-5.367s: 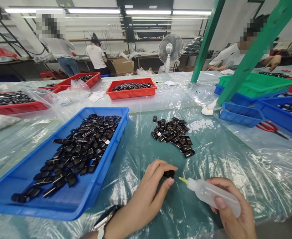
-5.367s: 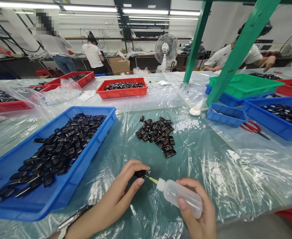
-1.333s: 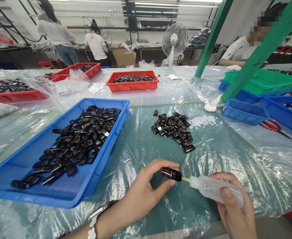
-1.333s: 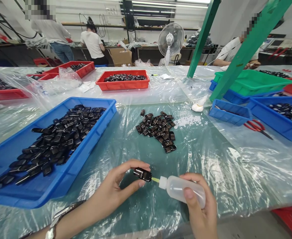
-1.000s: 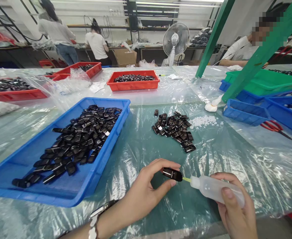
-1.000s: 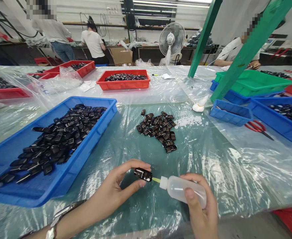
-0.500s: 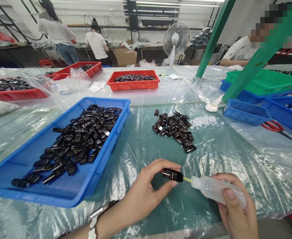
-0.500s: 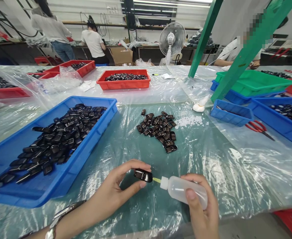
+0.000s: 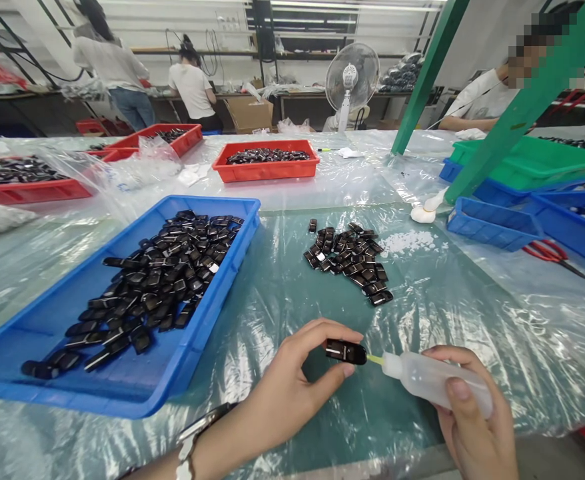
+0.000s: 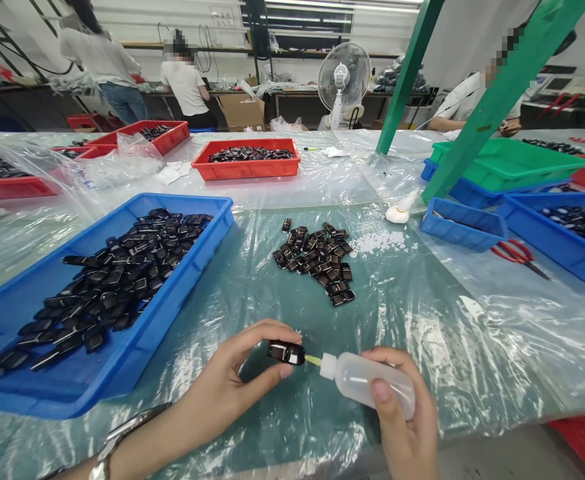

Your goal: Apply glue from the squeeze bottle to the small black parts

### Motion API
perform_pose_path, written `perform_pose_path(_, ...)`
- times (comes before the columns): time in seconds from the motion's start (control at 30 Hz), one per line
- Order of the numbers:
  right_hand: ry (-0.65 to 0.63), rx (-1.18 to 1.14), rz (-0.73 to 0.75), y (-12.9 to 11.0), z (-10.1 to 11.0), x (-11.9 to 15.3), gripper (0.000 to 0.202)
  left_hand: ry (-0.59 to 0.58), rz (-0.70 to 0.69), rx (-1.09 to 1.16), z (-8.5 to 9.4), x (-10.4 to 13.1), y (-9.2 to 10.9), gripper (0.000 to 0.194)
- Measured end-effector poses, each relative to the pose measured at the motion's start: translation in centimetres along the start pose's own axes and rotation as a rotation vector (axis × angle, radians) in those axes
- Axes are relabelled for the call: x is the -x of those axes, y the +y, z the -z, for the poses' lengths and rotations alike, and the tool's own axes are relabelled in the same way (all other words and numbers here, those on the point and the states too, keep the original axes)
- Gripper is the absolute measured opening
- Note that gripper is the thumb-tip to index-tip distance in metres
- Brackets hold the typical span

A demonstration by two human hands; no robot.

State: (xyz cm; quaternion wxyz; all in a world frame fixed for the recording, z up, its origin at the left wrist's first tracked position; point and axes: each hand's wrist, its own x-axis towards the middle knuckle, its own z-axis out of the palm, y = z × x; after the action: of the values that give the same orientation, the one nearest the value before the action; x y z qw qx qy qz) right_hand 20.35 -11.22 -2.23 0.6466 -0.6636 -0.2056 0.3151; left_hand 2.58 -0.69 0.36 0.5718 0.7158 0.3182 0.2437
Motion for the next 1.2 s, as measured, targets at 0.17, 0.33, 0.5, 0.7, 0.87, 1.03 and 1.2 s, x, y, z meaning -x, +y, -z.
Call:
perform_pose_path(0.17, -0.014, 0.018, 0.039, 0.5, 0.2, -0.1, 0.049, 0.003, -0.012, -0.004, 0.0, -0.1, 0.0, 0.025)
perform_pose_path(0.33, -0.023, 0.027, 0.069, 0.5, 0.2, 0.0, 0.051, -0.016, -0.008, -0.018, -0.1, 0.2, 0.0, 0.026)
perform_pose_path(0.5, 0.002, -0.027, 0.059, 1.2, 0.7, -0.6, 0.057, 0.138, -0.034, -0.042, -0.1, 0.3, -0.3, 0.029)
perform_pose_path(0.7, -0.094, -0.033, 0.151, 1.7, 0.9, -1.3, 0.039, 0.485, 0.008, -0.082, 1.1, -0.8, -0.8, 0.026)
perform_pose_path(0.87, -0.227, 0.177, 0.125, 0.3, 1.0, -3.6, 0.056, 0.484, 0.02, -0.06, 1.4, -1.5, -1.6, 0.025)
perform_pose_path(1.03, -0.075, 0.501, 0.342, -0.2, 1.9, -8.7, 0.057, 0.442, 0.008, -0.062, 0.9, -1.2, -1.4, 0.023)
perform_pose_path(1.2, 0.15, 0.583, 0.384, 0.9, 2.1, -7.9, 0.097, 0.372, -0.018, -0.029, 0.5, -0.8, -1.3, 0.026)
